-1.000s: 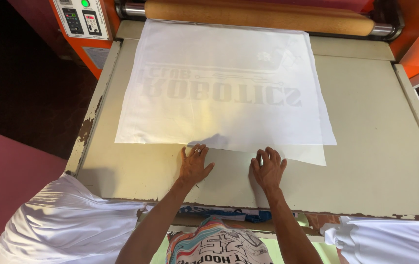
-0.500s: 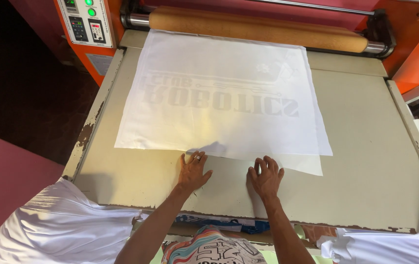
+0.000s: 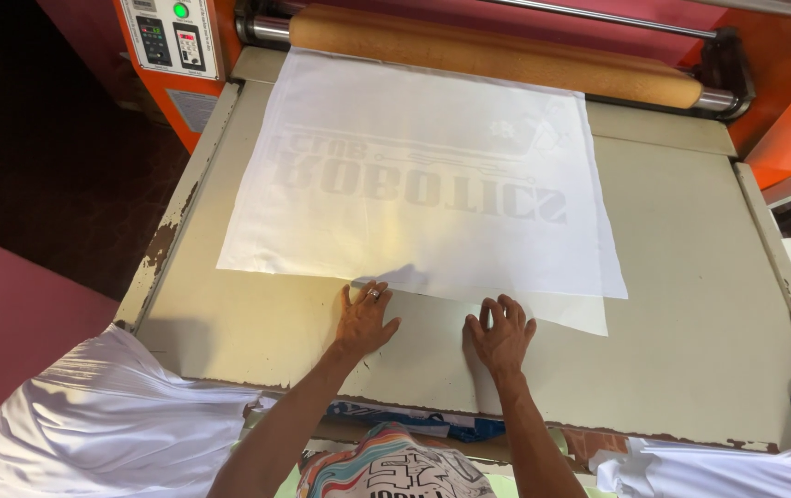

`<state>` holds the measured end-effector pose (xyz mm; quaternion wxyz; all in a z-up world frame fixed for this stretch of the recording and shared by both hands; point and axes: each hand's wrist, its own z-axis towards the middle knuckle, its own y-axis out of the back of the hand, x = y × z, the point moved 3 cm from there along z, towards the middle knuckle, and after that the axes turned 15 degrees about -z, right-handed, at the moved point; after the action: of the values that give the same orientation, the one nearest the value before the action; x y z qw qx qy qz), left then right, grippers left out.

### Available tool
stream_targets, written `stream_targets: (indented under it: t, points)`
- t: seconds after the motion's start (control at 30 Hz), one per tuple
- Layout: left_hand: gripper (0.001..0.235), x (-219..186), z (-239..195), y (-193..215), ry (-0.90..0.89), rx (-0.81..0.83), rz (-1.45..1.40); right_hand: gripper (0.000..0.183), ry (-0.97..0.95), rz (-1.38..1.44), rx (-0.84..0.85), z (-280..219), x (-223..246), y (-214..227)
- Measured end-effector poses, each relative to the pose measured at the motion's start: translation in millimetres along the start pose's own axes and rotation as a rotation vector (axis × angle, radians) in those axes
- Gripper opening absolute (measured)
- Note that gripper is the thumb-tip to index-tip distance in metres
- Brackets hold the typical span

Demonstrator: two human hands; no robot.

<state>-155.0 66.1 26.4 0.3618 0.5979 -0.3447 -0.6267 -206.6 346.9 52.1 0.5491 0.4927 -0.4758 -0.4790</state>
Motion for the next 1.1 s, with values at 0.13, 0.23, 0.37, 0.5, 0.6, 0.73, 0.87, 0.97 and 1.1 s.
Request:
stream_targets:
  t: [0.13,0.23,0.37,0.5,0.6,0.73,0.87,0.97,1.1]
  points:
    - [0.062,1,3,-1,-0.001,0.022,-0.002,0.048,-0.007,0.001,-0.008,3,-1,-3]
    - [0.062,-1,4,4,0.006,0.020,-0.021,0.049,-0.006,0.010,-0.004,5,-2,-5]
    - [0.063,2,5,2,0.015,0.029,0.006,0.050,-0.004,-0.020,0.013,5,1,-3]
    - [0.063,2,6,-1,0.000,0.002,0.008,0.049,-0.010,-0.028,0.017,7,0,-2]
    - [0.062,1,7,1,0.004,0.003,0.008,0.048,-0.013,-0.022,0.016,9,1,-2]
    - [0.064,3,9,0,0.013,0.015,0.002,0.047,-0.020,-0.010,0.029,11,2,0]
    - [0.065,3,10,1,0.018,0.034,-0.014,0.047,-0.025,0.001,0.032,12,2,1]
    - [0.066,3,11,0,0.006,0.010,-0.012,0.047,-0.021,-0.005,0.027,12,2,1]
    - [0.067,6,14,-4,0.001,0.002,-0.004,0.045,-0.021,-0.009,0.025,14,3,1]
